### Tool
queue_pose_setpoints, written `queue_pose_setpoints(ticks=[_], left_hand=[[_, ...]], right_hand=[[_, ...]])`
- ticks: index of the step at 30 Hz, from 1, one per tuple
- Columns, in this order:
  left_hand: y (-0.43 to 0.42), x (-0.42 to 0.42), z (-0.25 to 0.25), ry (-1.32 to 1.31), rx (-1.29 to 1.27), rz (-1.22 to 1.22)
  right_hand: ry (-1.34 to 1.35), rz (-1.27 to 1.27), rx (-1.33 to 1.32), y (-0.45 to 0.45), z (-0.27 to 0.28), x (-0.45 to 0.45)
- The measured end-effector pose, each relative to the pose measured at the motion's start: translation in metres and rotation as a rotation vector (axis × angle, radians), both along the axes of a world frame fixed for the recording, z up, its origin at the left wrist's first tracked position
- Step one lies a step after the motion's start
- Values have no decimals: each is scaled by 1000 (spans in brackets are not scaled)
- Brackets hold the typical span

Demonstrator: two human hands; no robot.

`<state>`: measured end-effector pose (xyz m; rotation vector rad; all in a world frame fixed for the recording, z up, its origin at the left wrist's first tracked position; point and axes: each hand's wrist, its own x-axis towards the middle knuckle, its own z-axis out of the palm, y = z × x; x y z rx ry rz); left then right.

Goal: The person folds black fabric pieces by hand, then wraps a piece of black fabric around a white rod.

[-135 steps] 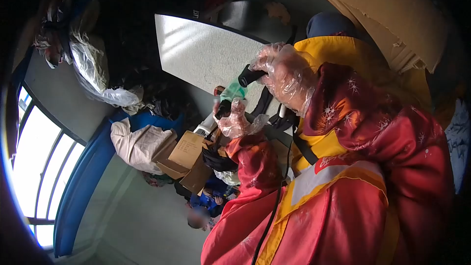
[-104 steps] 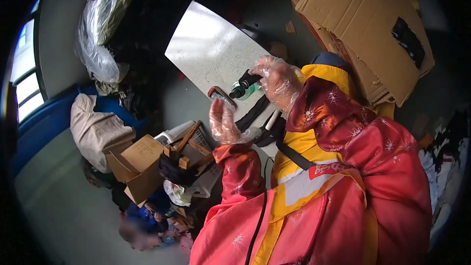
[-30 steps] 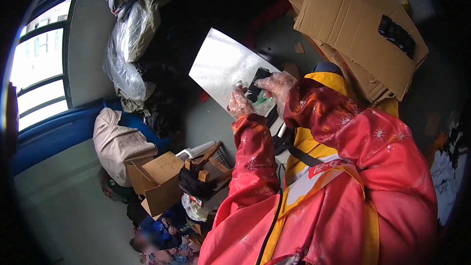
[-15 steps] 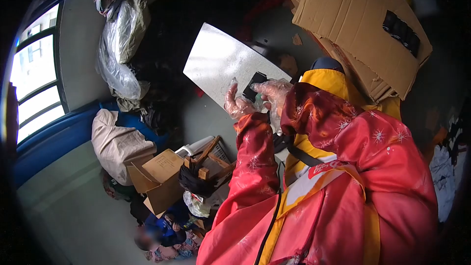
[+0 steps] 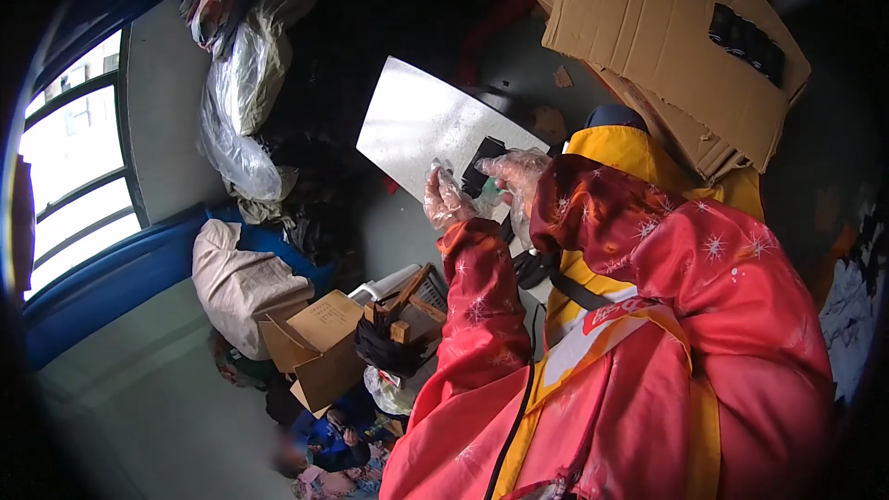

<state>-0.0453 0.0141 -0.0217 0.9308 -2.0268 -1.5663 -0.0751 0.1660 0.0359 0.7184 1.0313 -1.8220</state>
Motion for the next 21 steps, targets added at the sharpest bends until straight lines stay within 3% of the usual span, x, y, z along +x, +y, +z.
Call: queue_pose_setpoints(ticks=[3,6,8,12,14,18,20,21], left_hand=[[3,1,1,-65,99,8],[-5,11,-18,56,151,-89],[0,9,-8,-37,-248,-137],[-7,5,-18,52,-450,-175],[-11,8,-29,0,-94,-153],[-3,-1,-4,21,-101,-181],[-4,-1,-4,120,117,-18],[-5,1,5,74,107,-41]], right_hand=[[12,28,8,-1,-6,-2],[14,37,0,-4,-6,-2],[-3,17,-6,-4,1,-1],[-19,4,-32,-6,-3,2],[13,-16,-43,-5,-5,1],[111,52,-31,-1,-8,3],[90,31,-10,-2,-15,9],[68,-12,-1,1,-10,9]])
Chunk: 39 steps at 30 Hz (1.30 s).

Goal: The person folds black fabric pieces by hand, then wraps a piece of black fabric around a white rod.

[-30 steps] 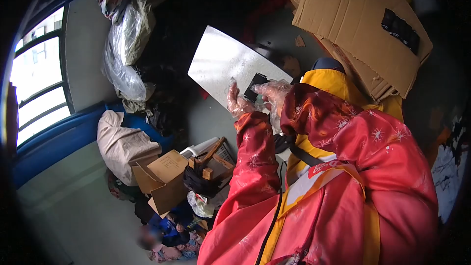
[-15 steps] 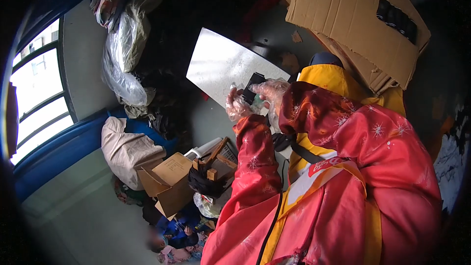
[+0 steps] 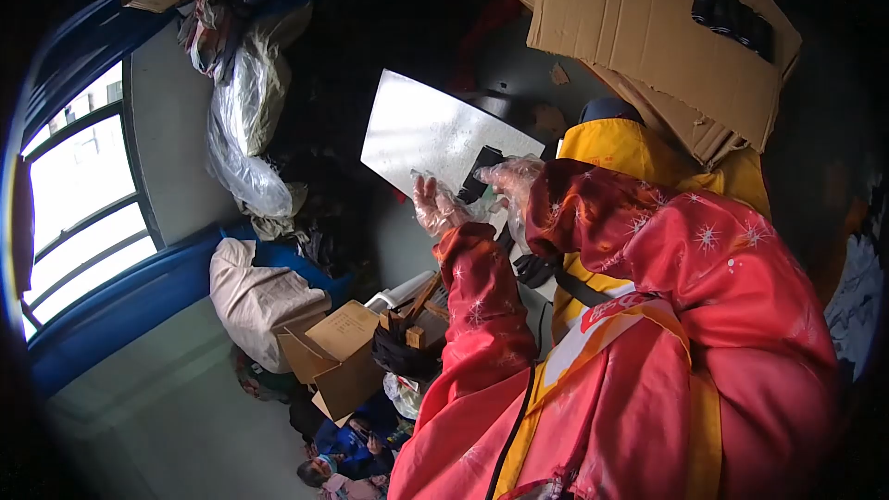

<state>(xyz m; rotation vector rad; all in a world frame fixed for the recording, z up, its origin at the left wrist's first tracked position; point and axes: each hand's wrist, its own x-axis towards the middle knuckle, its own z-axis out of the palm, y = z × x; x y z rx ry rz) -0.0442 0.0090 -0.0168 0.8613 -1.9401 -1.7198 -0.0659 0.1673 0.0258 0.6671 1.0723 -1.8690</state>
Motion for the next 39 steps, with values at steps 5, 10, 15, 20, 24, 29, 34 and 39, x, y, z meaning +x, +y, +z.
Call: queue_pose_setpoints(ticks=[5,10,15,20,24,29,34,39], left_hand=[[2,-3,1,-39,-2,-19],[0,9,-24,43,-146,-127],[-19,8,-39,-20,-597,-283],[-16,-4,-41,185,-30,-146],[-12,-1,24,-13,225,16],[10,25,82,72,63,151],[50,61,83,126,29,-22],[90,51,100,89,-7,-273]], right_hand=[[-12,-23,-8,-3,-1,-1],[-56,70,-9,1,17,-10],[-45,11,-80,-6,10,-3],[-35,56,-13,-9,-12,-5],[-96,-102,-42,-8,2,2],[-169,-170,-306,8,-7,15],[-311,-357,-595,26,23,32],[-196,-351,-642,40,39,39]])
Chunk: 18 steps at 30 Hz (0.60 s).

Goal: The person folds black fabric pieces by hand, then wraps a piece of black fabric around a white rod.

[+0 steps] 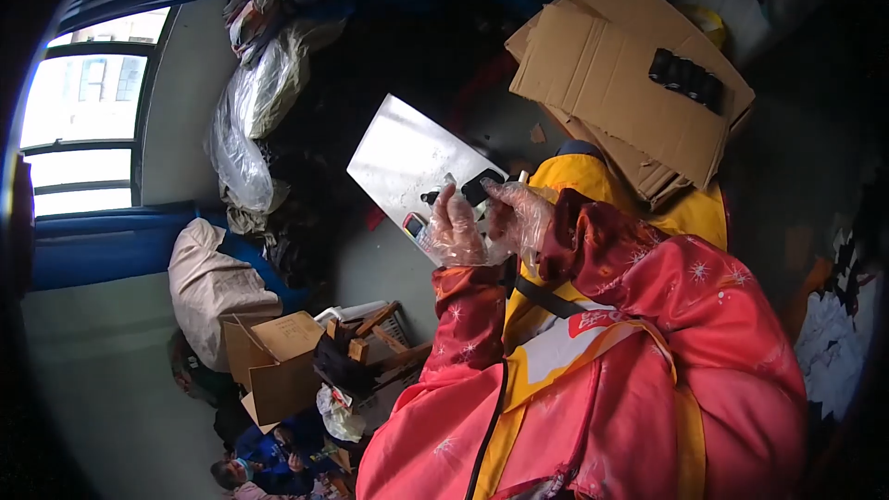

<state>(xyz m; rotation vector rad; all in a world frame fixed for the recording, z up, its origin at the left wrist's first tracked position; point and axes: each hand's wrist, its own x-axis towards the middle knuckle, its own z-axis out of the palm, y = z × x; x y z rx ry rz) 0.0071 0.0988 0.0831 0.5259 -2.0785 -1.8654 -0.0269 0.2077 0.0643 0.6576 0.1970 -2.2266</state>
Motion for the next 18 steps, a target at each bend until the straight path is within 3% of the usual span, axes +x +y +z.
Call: queue_pose_setpoints(ticks=[1,2,6,9,10,11,12,16,17,18], left_hand=[[12,-3,13,12,161,16],[13,-7,6,19,164,14],[17,-18,-8,58,13,81],[19,-24,-16,47,158,64],[15,-24,-13,42,311,52],[12,-25,-11,38,466,45],[13,-26,-8,56,716,87],[7,-18,0,-16,419,27],[10,-13,6,-85,181,-42],[19,-13,13,-70,350,-10]], right_hand=[[-30,1,2,2,14,0],[-65,1,2,4,22,-2],[-38,69,-151,18,24,-7],[18,62,-2,24,24,-8],[56,66,72,24,25,-8],[88,14,-173,28,1,-9],[84,30,-155,27,-2,-9],[34,-29,-328,16,-1,-9],[3,-24,-151,15,6,-7],[-21,-16,22,13,21,-7]])
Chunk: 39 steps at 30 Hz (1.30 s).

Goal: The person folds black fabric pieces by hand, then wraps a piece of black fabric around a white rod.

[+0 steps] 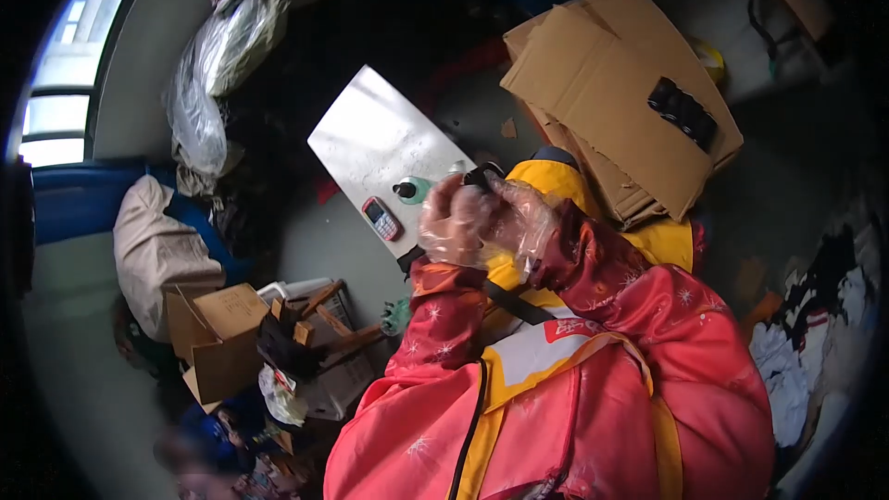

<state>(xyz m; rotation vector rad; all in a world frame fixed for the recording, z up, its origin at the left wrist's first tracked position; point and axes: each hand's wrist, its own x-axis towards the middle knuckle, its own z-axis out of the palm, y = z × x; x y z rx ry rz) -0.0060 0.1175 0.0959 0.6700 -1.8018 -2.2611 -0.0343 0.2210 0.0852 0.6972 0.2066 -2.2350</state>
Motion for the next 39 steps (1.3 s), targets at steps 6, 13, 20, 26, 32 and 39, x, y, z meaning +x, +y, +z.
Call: queue_pose_setpoints(ticks=[6,13,20,26,32,39], left_hand=[[-3,6,-31,2,88,76],[-26,28,-39,52,-231,151],[-84,20,-53,-211,-329,408],[-85,12,-97,-108,-811,149],[-94,33,-124,-187,-716,145],[-108,85,-138,-421,-402,261]], right_hand=[[-28,112,122,-2,-8,5],[134,95,237,0,-25,-5],[786,208,1004,-60,4,-38],[844,264,1354,-100,-1,-53],[843,239,1471,-99,-40,-85],[1052,568,1416,-128,-102,-100]])
